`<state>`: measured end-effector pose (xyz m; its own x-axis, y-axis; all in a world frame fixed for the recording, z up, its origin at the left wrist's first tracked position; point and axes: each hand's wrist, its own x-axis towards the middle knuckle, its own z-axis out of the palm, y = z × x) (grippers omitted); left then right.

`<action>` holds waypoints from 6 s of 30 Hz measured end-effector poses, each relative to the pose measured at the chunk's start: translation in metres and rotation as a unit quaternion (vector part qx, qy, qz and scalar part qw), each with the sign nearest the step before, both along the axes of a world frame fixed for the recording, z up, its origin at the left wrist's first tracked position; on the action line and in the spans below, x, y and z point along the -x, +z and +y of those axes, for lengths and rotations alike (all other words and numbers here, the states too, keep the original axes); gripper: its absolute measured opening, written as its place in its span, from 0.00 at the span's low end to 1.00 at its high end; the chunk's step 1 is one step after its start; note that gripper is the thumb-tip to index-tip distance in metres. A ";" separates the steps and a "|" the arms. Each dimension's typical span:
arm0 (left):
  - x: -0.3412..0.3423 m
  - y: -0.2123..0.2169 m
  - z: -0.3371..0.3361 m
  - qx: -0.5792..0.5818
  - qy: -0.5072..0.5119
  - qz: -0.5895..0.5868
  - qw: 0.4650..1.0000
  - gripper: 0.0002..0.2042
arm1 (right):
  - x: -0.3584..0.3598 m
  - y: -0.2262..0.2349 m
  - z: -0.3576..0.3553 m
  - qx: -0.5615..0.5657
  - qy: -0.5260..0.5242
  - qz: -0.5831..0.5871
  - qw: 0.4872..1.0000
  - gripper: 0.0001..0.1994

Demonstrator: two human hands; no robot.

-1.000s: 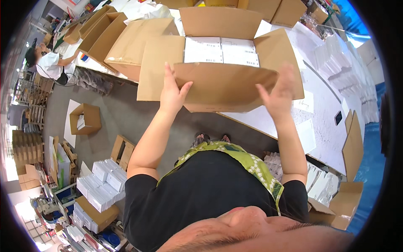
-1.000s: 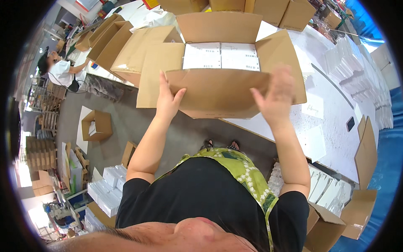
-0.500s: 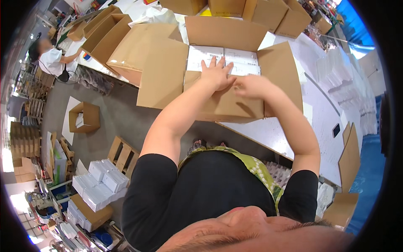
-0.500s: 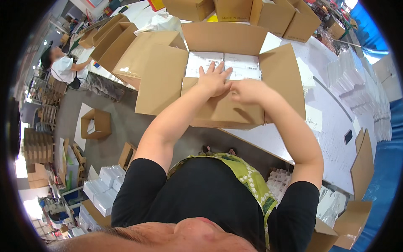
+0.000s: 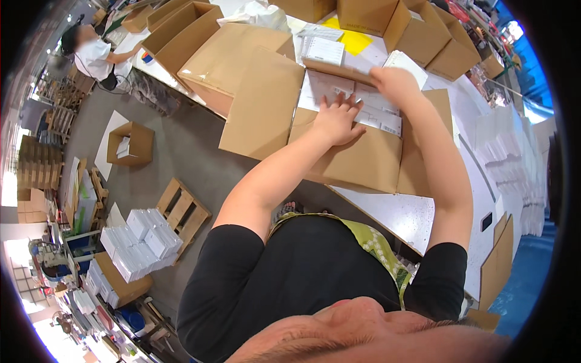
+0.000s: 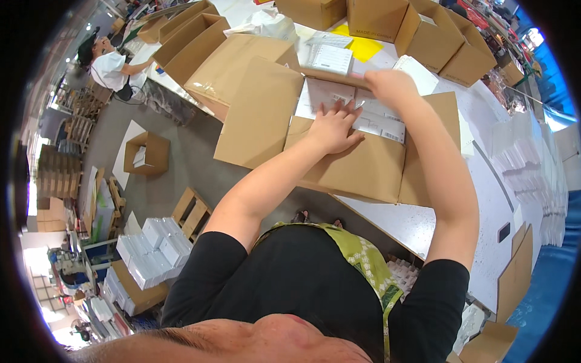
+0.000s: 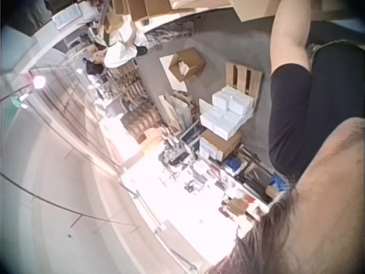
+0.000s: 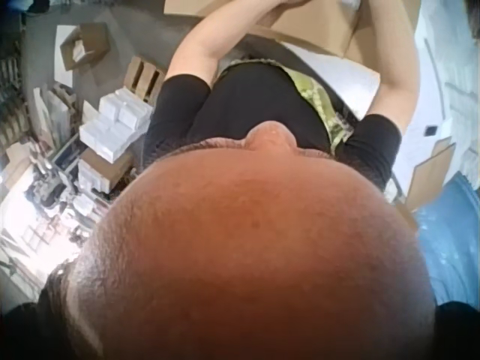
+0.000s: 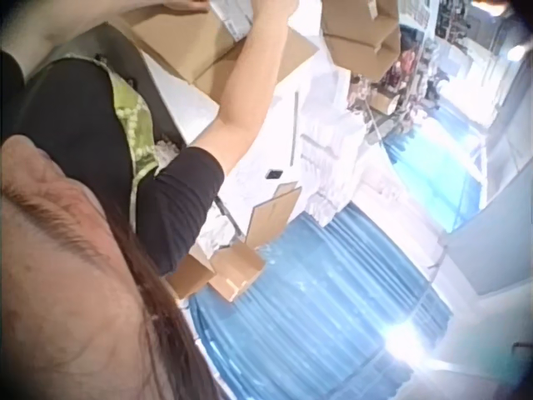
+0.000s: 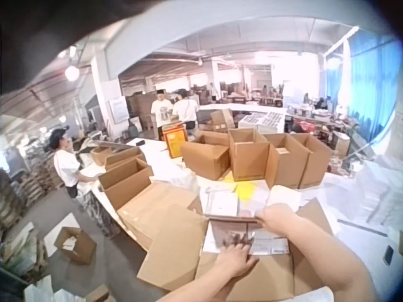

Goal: The person repeatedly picks up stacks of white notebooks from a wooden pallet and places them into a large cardboard box on a table. After filling the box with several stacks, the person folds the flaps of the box to close it.

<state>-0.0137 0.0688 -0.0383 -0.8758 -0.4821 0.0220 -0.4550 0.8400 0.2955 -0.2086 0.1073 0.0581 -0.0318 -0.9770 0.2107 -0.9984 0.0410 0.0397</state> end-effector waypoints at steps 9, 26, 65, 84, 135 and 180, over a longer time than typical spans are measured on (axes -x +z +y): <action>-0.023 -0.006 0.005 0.137 -0.174 0.369 0.903 0.04 | -0.029 -0.086 0.070 0.033 0.066 -0.171 0.982 0.17; -0.030 0.001 -0.004 0.099 -0.036 -0.003 0.994 0.40 | -0.007 -0.096 -0.065 -0.186 -0.196 -0.178 0.946 0.34; -0.008 0.024 -0.006 0.057 -0.201 -0.157 0.965 0.51 | -0.033 -0.100 0.202 0.024 -0.261 -0.301 0.917 0.35; -0.153 0.007 -0.118 -0.700 0.144 0.337 0.613 0.26 | -0.054 -0.098 0.147 -0.107 -0.195 -0.092 0.970 0.33; -0.046 0.008 0.037 0.076 -0.237 -0.028 0.968 0.31 | -0.030 -0.039 0.221 -0.281 -0.270 -0.043 0.920 0.22; 0.049 -0.011 -0.066 0.017 -0.007 -0.054 0.998 0.22 | -0.075 -0.032 0.177 -0.094 -0.031 -0.041 0.994 0.35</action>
